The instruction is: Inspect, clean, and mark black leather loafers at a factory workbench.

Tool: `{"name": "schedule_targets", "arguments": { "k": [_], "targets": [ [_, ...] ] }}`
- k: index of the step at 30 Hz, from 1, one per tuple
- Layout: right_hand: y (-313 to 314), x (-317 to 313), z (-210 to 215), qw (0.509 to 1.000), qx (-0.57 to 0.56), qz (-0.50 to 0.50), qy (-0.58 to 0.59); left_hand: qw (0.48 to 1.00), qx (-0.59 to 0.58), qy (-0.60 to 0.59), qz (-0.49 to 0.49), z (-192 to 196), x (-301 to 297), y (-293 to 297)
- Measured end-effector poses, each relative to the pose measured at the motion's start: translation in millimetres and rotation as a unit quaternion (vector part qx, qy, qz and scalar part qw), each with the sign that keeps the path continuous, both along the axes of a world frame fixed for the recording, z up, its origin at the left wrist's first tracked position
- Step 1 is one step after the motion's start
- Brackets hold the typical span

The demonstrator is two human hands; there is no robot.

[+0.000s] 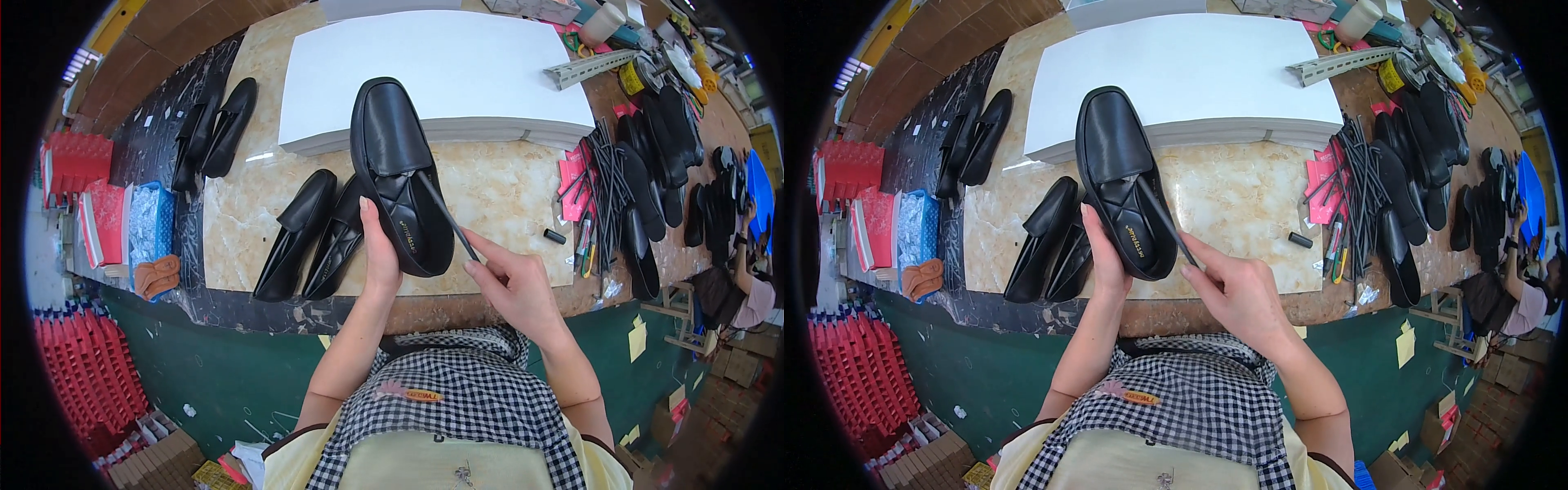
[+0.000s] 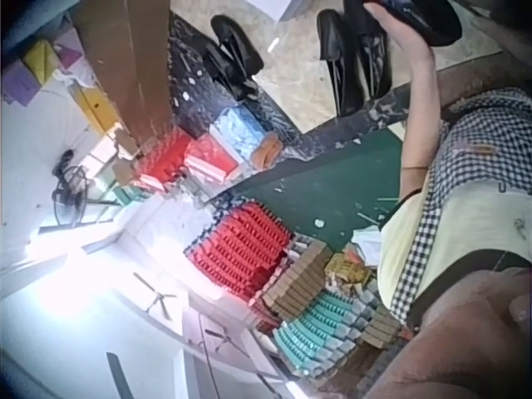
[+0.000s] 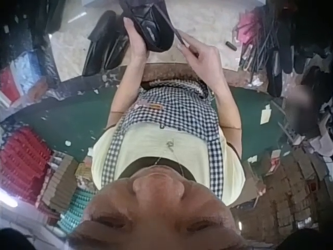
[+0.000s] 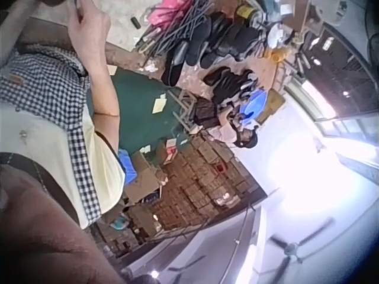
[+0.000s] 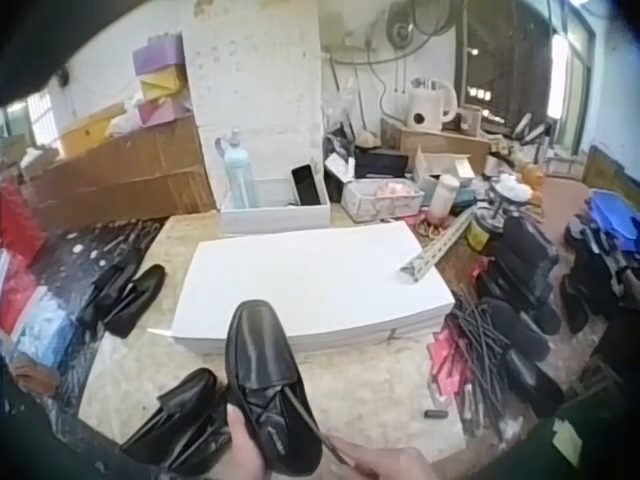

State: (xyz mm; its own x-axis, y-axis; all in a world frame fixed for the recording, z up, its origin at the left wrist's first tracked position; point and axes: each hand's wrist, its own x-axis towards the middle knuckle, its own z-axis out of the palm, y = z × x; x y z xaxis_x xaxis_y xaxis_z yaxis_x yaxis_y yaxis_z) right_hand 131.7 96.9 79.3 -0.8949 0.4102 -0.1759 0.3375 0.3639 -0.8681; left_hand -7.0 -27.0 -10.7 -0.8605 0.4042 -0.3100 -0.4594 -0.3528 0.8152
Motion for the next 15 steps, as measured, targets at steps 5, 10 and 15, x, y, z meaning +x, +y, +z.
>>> {"name": "schedule_targets", "arguments": {
  "k": [5,10,15],
  "targets": [
    [2.1,-22.2,-0.3,1.000,-0.020,-0.002,0.018,0.995,-0.014,0.082,-0.048,0.8,11.7,-0.9],
    [-3.8,-32.8,2.2,0.997,0.047,0.014,0.054,0.988,-0.036,0.130,-0.077,-8.7,16.7,-5.9],
    [-13.8,-44.7,-6.4,0.982,0.149,-0.016,0.117,0.992,0.006,0.114,-0.049,-18.4,41.6,-2.1]
  ]
}}
